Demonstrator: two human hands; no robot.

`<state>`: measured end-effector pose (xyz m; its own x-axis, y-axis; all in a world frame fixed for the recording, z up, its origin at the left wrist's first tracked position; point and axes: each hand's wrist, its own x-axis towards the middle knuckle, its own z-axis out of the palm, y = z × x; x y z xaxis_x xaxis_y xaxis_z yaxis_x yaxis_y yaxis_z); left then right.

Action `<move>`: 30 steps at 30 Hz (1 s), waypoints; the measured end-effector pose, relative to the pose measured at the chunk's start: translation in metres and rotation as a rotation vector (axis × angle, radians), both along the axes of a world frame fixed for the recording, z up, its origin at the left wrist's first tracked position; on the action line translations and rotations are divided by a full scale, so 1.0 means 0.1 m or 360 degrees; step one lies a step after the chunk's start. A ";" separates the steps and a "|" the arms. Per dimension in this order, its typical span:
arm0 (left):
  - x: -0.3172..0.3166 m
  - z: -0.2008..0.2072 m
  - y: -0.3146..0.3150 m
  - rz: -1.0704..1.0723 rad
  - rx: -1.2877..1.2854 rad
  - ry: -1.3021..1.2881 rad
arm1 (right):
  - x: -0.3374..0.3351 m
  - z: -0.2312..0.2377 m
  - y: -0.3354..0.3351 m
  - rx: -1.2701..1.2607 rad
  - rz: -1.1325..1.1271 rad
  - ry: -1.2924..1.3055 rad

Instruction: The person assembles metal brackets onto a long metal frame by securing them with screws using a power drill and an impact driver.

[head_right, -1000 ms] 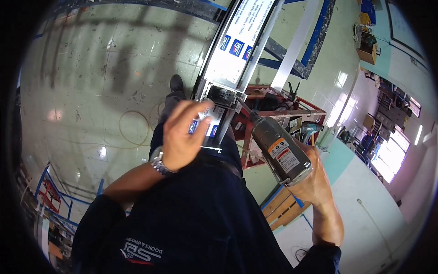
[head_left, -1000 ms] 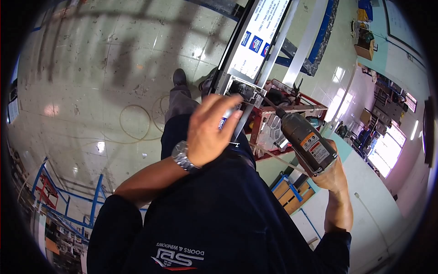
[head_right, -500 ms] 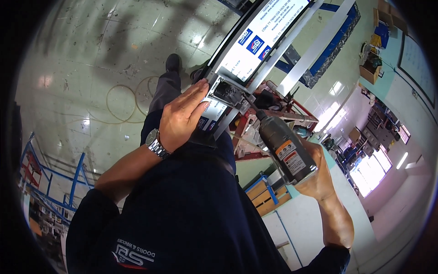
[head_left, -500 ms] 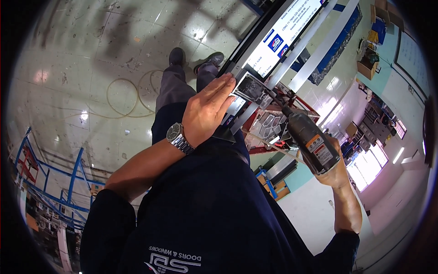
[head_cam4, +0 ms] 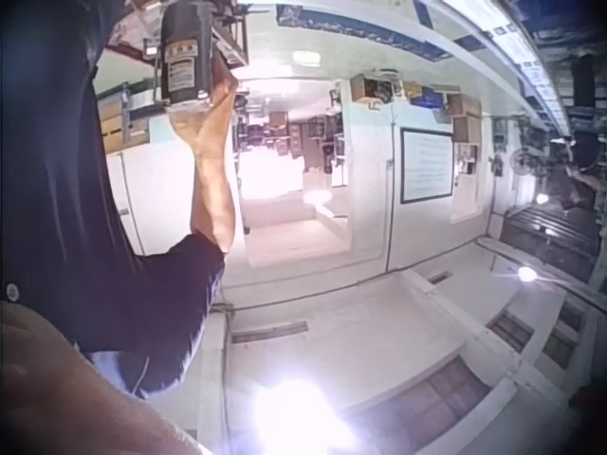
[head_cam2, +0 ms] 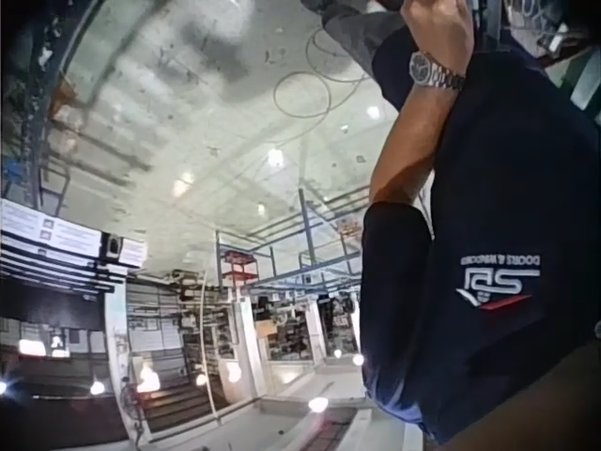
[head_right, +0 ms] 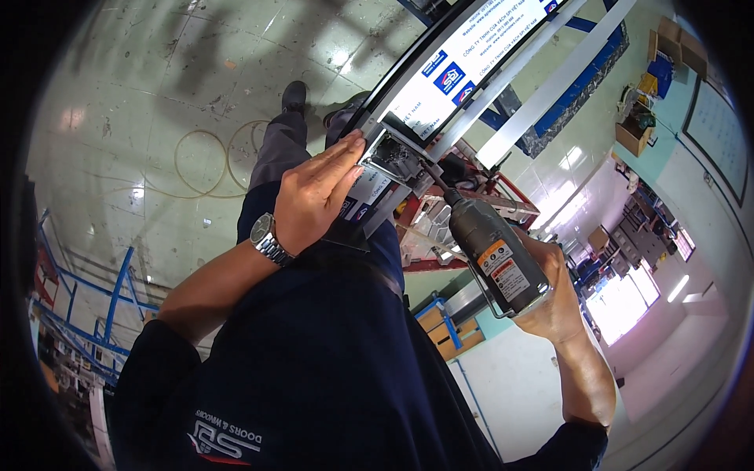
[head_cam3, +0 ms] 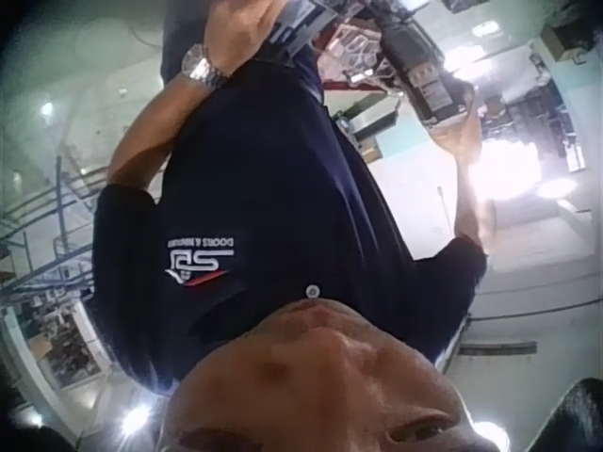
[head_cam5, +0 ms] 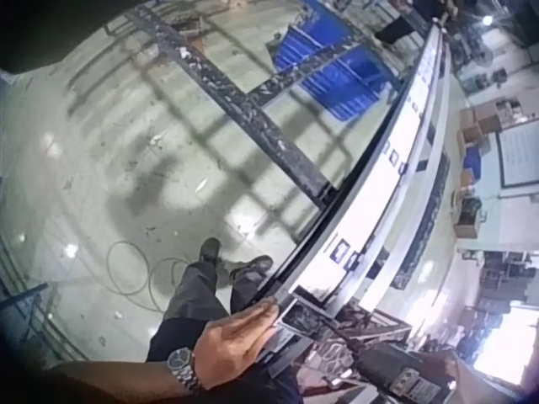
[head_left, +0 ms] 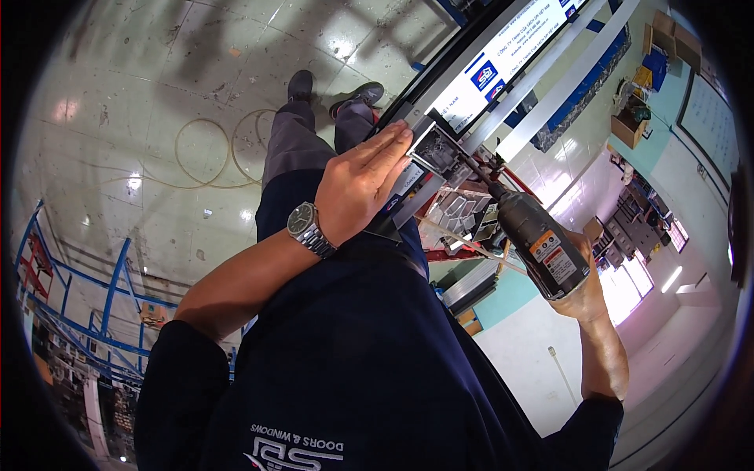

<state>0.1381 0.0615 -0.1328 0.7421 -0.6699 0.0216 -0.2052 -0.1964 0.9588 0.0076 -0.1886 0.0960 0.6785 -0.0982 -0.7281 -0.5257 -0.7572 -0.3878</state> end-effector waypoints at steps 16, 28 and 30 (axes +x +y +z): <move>-0.01 -0.02 -0.01 0.0027 -0.0009 -0.0055 | 0.29 -0.09 0.07 0.0051 -0.0060 0.0089; -0.02 -0.05 -0.02 0.0057 -0.0009 -0.0058 | 0.05 -0.03 -0.03 -0.0032 -0.0082 0.0428; 0.00 -0.04 -0.02 0.0052 -0.0007 -0.0059 | 0.05 -0.02 -0.03 0.0019 0.0089 0.0122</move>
